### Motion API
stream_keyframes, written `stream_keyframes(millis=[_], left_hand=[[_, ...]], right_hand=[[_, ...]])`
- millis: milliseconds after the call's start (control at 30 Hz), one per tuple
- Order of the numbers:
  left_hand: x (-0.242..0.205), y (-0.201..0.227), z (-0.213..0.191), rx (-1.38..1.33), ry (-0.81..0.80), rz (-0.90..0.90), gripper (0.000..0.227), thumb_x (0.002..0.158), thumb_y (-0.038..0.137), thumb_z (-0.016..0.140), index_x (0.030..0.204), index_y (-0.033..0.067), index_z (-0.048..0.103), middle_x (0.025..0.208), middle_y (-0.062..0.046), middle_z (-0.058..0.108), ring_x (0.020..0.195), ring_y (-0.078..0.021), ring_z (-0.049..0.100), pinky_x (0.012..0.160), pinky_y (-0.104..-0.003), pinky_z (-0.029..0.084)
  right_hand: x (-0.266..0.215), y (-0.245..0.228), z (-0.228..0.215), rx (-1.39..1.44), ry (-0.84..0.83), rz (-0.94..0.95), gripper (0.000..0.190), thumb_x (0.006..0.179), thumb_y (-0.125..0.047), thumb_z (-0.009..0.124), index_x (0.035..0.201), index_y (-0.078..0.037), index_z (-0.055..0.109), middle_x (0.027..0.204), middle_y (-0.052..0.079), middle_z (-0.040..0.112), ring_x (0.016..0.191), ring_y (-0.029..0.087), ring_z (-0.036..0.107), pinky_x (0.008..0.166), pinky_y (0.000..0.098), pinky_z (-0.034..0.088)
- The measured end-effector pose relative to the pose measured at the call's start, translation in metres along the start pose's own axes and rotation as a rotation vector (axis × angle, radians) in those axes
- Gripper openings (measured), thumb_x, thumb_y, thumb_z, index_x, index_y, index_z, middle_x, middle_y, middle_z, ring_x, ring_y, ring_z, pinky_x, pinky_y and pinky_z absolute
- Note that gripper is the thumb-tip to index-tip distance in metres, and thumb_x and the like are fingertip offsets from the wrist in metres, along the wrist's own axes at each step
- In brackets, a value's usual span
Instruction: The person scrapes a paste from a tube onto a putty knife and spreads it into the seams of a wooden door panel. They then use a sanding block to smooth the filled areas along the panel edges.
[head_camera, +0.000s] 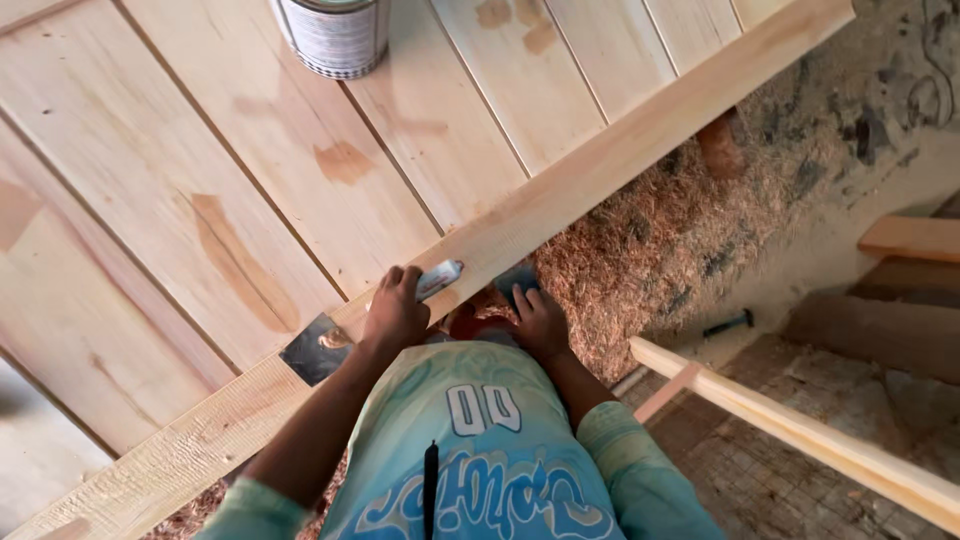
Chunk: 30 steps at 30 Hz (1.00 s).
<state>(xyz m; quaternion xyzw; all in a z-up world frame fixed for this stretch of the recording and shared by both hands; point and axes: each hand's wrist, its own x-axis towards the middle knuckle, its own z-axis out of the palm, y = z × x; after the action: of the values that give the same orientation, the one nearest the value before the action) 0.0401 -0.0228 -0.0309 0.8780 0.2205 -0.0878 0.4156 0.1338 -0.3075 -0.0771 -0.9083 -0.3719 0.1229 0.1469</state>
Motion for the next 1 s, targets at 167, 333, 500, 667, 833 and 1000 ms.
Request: stream_keyframes(millis=[167, 333, 500, 667, 833, 1000], left_hand=[[0.014, -0.017, 0.025, 0.317, -0.068, 0.337, 0.046, 0.076, -0.004, 0.058, 0.120, 0.0069, 0.062, 0.114, -0.020, 0.055, 0.116, -0.0406, 0.051, 0.110, -0.056, 0.038], [0.014, -0.019, 0.036, 0.454, -0.142, 0.369, 0.048, 0.080, -0.003, 0.059, 0.123, 0.0173, 0.066, 0.116, -0.018, 0.055, 0.121, -0.0374, 0.052, 0.122, -0.060, 0.025], [0.017, 0.005, 0.024, 0.395, -0.113, 0.370, 0.056, 0.075, -0.004, 0.058, 0.126, 0.0167, 0.067, 0.121, -0.019, 0.055, 0.126, -0.0385, 0.050, 0.121, -0.061, 0.023], [0.040, 0.031, 0.038, 0.205, -0.026, 0.392, 0.060, 0.073, 0.000, 0.057, 0.132, 0.0015, 0.059, 0.123, -0.024, 0.053, 0.124, -0.0459, 0.047, 0.118, -0.058, 0.031], [0.063, 0.033, 0.079, 0.429, 0.208, 0.287, 0.042, 0.095, 0.015, 0.059, 0.136, 0.0036, 0.058, 0.129, -0.023, 0.052, 0.129, -0.0438, 0.049, 0.118, -0.061, 0.029], [0.064, 0.039, 0.092, 0.458, 0.282, 0.215, 0.041, 0.096, 0.017, 0.058, 0.134, 0.0045, 0.058, 0.131, -0.021, 0.053, 0.128, -0.0411, 0.050, 0.120, -0.059, 0.031]], right_hand=[[-0.056, 0.022, 0.030, -0.005, 0.095, 0.339, 0.032, 0.089, -0.015, 0.070, 0.117, -0.002, 0.074, 0.107, 0.016, 0.068, 0.096, 0.034, 0.066, 0.073, 0.0461, 0.057], [-0.082, 0.041, 0.044, 1.011, -0.059, 0.842, 0.020, 0.089, -0.013, 0.071, 0.099, 0.005, 0.071, 0.093, 0.016, 0.068, 0.083, 0.027, 0.065, 0.072, 0.0419, 0.054], [-0.072, 0.017, 0.063, 1.663, -0.046, 0.827, 0.029, 0.085, -0.007, 0.066, 0.113, -0.001, 0.064, 0.101, 0.010, 0.067, 0.090, 0.023, 0.067, 0.076, 0.0396, 0.058], [-0.064, 0.014, 0.077, 2.016, -0.052, 0.946, 0.048, 0.075, 0.002, 0.062, 0.123, -0.002, 0.058, 0.105, 0.011, 0.067, 0.095, 0.026, 0.067, 0.079, 0.0415, 0.060], [-0.069, -0.004, 0.089, 2.188, -0.185, 0.878, 0.039, 0.082, -0.003, 0.068, 0.119, -0.001, 0.059, 0.106, 0.010, 0.068, 0.094, 0.024, 0.069, 0.080, 0.0417, 0.061], [-0.062, -0.011, 0.082, 1.773, -0.093, 0.679, 0.026, 0.088, -0.012, 0.078, 0.109, 0.000, 0.069, 0.101, 0.010, 0.074, 0.087, 0.020, 0.069, 0.081, 0.0351, 0.058]])
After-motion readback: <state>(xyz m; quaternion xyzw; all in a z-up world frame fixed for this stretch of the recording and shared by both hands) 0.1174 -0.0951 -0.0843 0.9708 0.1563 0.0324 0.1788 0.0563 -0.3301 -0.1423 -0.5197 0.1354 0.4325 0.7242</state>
